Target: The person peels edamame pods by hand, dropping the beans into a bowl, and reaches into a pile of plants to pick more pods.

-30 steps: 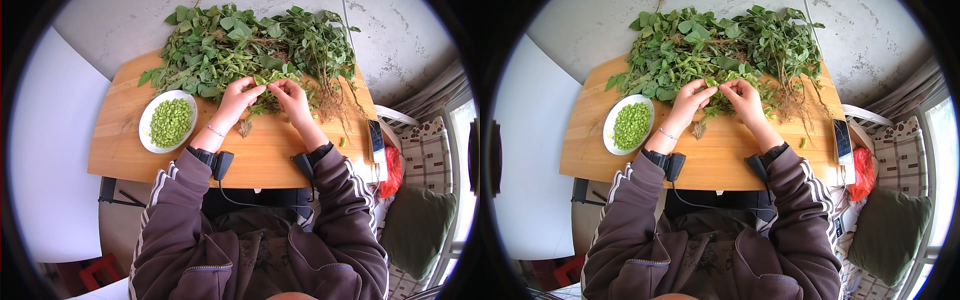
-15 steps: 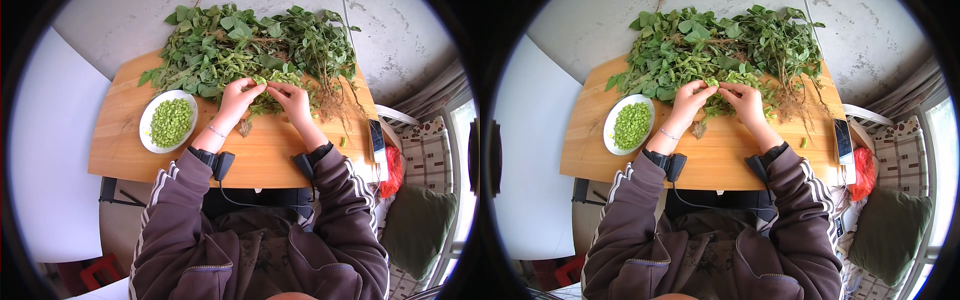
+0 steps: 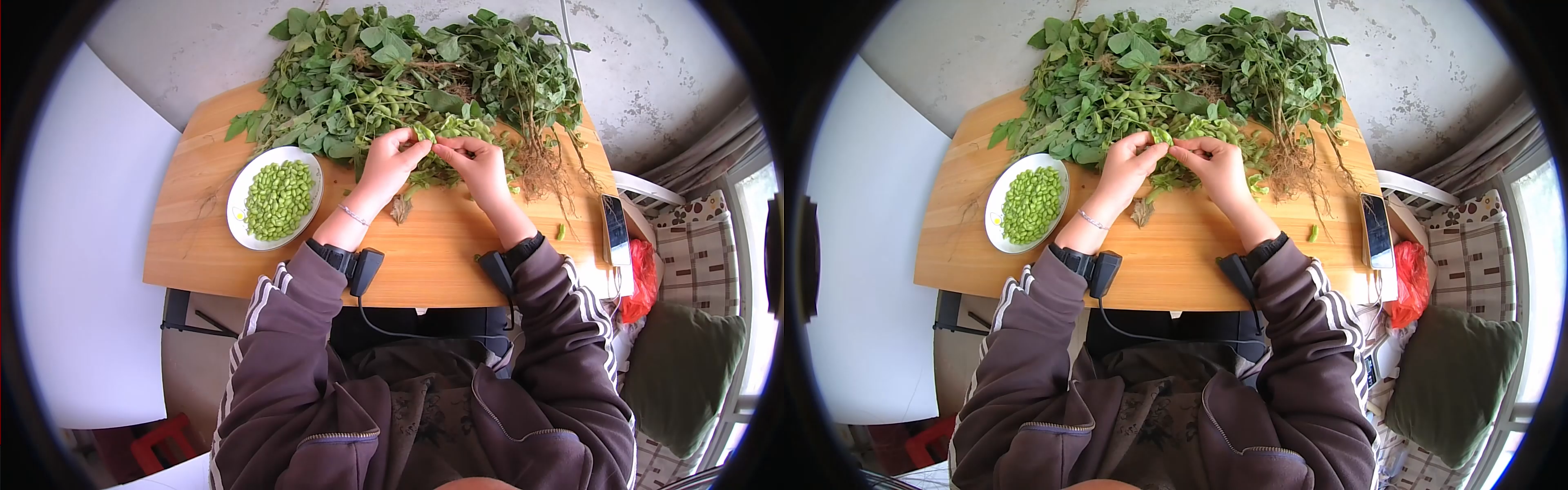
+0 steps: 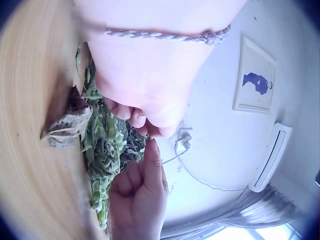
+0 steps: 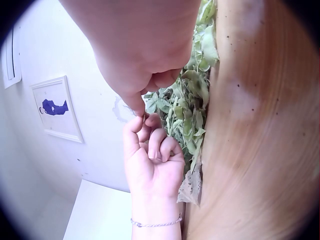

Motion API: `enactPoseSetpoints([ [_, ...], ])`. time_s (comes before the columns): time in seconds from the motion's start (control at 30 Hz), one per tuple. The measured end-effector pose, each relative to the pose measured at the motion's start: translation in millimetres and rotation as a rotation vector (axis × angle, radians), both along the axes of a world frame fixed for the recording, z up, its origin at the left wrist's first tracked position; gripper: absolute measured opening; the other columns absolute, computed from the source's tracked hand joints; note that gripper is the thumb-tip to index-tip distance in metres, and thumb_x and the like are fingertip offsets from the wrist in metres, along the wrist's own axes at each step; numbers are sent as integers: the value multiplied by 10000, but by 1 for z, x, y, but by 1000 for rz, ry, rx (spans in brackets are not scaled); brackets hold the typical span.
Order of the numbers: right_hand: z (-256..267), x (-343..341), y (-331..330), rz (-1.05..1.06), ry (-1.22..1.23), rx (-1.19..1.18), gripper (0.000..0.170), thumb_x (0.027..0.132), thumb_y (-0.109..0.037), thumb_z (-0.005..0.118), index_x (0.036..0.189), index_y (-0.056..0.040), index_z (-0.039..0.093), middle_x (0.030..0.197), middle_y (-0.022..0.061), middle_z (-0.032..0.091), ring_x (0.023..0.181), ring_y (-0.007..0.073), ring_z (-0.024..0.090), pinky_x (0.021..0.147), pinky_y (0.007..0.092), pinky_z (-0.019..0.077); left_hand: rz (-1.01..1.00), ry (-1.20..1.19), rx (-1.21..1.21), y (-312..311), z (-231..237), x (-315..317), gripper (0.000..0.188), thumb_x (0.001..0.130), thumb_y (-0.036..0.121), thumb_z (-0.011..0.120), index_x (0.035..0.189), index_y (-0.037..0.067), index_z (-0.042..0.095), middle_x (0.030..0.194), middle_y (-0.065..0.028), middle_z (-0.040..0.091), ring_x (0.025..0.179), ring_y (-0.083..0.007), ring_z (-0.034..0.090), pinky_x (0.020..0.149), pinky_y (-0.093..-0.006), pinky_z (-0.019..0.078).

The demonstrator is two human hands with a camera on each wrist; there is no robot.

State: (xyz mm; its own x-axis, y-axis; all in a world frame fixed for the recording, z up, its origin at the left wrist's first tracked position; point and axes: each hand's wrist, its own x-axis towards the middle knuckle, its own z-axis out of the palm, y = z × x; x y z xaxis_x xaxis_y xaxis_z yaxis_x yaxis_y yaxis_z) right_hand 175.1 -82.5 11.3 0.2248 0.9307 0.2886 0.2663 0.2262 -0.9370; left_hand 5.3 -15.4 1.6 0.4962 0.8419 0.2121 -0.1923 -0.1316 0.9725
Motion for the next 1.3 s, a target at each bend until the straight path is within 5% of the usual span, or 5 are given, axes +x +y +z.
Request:
enactPoseSetpoints([
  [0.33, 12, -2, -4, 83, 313, -104, 185, 928, -192, 717, 985, -29, 651, 633, -76, 486, 571, 17, 411, 470, 227, 305, 6, -124, -92, -3, 6, 4, 133, 941, 144, 640, 998, 24, 641, 754, 39, 574, 558, -26, 424, 492, -201, 328],
  [0.63, -2, 13, 6, 412, 1042, -286, 172, 944, -187, 415, 804, -99, 463, 674, -18, 401, 506, 72, 259, 437, 228, 188, 23, -106, -110, -1, 9, 2, 187, 928, 115, 620, 1073, -2, 633, 877, -55, 693, 517, -39, 447, 471, -199, 347],
  [1.03, 8, 1, 1, 43, 234, -66, 232, 938, -186, 698, 1096, -16, 704, 585, -116, 395, 484, 4, 326, 436, 205, 221, 39, -37, -157, -1, 5, 3, 244, 927, 133, 643, 1117, -20, 644, 859, -49, 678, 539, -25, 433, 482, -193, 338],
  [1.13, 0, 7, 5, -35, -28, -25, 246, 897, -209, 750, 1066, -29, 753, 631, -79, 500, 589, 14, 446, 510, 203, 340, 33, -53, -171, -1, 4, 4, 256, 925, 130, 652, 1119, -37, 641, 870, -51, 677, 555, -23, 429, 491, -193, 337],
  [1.3, -1, 4, 5, -22, 75, -47, 253, 903, -231, 749, 1051, -26, 752, 611, -93, 524, 482, 4, 322, 434, 218, 213, -37, -121, -193, -1, 5, 3, 265, 931, 117, 651, 1127, -61, 631, 883, -48, 675, 594, -21, 433, 514, -189, 338],
])
